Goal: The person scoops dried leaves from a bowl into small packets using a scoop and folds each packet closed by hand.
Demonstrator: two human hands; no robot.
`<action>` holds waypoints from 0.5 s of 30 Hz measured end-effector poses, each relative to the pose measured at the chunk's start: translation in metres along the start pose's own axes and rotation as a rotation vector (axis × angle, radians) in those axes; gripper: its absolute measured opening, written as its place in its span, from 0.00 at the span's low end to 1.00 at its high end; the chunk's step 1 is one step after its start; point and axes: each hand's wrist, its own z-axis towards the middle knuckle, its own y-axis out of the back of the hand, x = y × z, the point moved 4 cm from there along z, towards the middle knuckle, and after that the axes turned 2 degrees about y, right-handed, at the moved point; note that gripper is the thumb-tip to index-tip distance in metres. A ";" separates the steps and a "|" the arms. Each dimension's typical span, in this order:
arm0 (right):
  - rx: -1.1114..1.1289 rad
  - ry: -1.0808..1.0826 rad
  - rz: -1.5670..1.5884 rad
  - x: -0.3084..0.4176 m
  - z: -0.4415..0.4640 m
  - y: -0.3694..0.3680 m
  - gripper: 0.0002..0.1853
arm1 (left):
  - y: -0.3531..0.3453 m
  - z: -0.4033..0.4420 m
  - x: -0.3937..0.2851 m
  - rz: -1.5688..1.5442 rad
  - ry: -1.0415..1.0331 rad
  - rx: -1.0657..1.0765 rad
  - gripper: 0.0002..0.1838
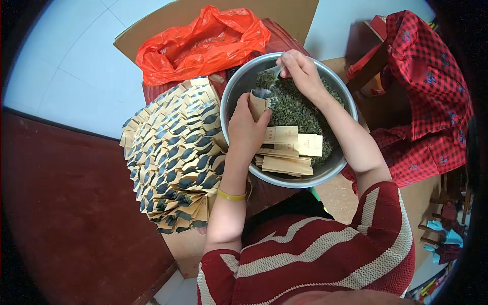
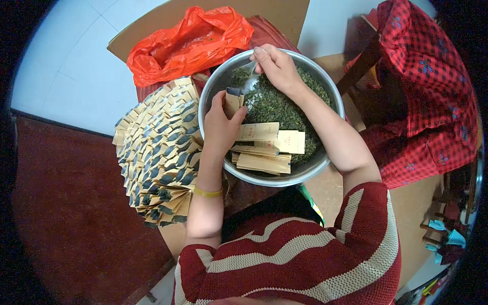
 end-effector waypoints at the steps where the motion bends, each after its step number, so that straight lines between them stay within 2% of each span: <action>1: 0.007 0.004 0.001 0.009 -0.003 0.000 0.16 | -0.001 0.000 0.000 -0.006 0.003 0.016 0.35; 3: 0.005 0.190 -0.142 0.034 -0.011 -0.001 0.17 | -0.001 0.000 0.002 -0.010 0.014 0.025 0.36; 5: 0.009 0.208 -0.166 0.041 -0.016 -0.005 0.14 | -0.002 0.000 0.003 -0.039 0.006 0.030 0.37; 7: 0.015 0.530 -0.437 0.054 -0.021 -0.010 0.10 | -0.002 0.000 0.005 -0.035 0.001 0.022 0.37; 8: 0.015 0.592 -0.487 0.058 -0.022 -0.011 0.07 | -0.003 0.000 0.004 -0.033 -0.006 0.016 0.38; 15: -0.017 0.699 -0.527 0.074 -0.023 -0.007 0.05 | -0.002 0.000 0.003 -0.026 -0.029 0.023 0.38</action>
